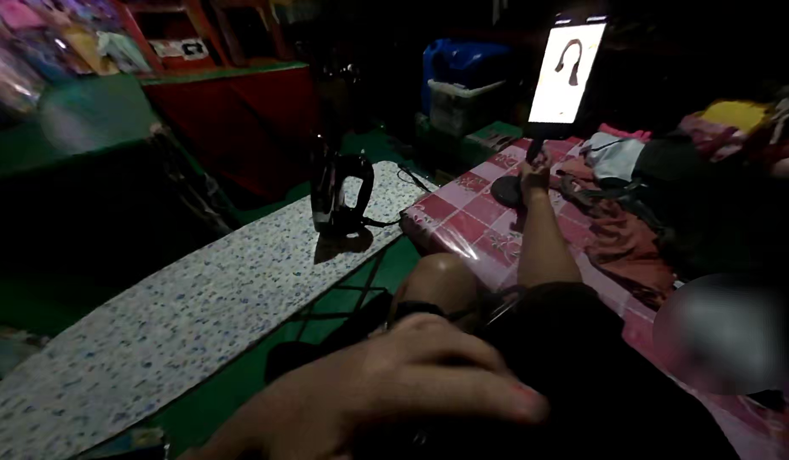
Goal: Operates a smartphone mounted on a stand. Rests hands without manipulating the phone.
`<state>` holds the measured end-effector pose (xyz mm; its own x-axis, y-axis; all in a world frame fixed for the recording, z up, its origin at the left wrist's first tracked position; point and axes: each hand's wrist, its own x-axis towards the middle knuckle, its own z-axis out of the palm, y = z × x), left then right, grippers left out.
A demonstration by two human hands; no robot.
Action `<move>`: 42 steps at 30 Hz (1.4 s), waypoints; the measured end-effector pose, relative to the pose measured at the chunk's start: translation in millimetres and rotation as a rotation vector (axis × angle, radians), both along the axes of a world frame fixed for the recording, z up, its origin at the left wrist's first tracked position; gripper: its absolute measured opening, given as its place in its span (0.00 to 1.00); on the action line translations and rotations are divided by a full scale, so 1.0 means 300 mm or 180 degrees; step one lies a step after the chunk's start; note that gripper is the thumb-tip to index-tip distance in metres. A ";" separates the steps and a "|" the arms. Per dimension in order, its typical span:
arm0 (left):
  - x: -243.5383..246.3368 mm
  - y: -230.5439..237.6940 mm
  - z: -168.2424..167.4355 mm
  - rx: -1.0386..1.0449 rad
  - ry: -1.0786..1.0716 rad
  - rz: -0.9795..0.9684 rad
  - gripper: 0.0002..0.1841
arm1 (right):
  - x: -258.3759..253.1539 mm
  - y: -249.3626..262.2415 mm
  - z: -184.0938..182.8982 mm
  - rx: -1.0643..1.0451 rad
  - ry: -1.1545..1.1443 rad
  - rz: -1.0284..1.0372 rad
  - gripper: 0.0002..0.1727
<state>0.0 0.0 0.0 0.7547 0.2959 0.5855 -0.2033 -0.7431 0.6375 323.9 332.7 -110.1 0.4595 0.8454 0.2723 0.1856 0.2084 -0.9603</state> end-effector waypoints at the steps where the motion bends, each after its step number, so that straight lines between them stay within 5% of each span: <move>1: -0.063 0.038 -0.042 0.0040 0.0080 0.0258 0.36 | 0.017 -0.009 0.018 -0.0031 0.0098 0.0023 0.39; 6: -0.394 0.138 -0.307 -0.0192 -0.0043 0.2557 0.23 | 0.149 -0.081 0.073 0.0432 0.0054 0.0370 0.35; 10: -0.564 0.118 -0.436 -0.0420 0.0686 0.4555 0.27 | 0.239 -0.072 0.189 0.1063 -0.0238 -0.0396 0.28; 14: -0.712 0.146 -0.494 -0.0467 0.1188 0.5346 0.28 | 0.229 -0.077 0.447 0.1336 -0.0404 -0.0419 0.29; 19: -0.728 0.191 -0.551 -0.1206 0.1091 0.6460 0.34 | 0.179 -0.035 0.660 0.0599 -0.0864 -0.0261 0.36; 24: -0.746 0.213 -0.643 -0.1046 0.1802 0.6608 0.35 | 0.164 0.039 0.689 0.0255 -0.1045 -0.0609 0.33; 32: -0.724 0.205 -0.632 -0.1060 0.1854 0.6654 0.32 | 0.140 0.037 0.667 0.0237 -0.0943 -0.0603 0.28; 42: -0.723 0.202 -0.629 -0.1037 0.1902 0.6602 0.32 | 0.114 -0.023 0.535 0.0753 -0.0478 -0.0075 0.42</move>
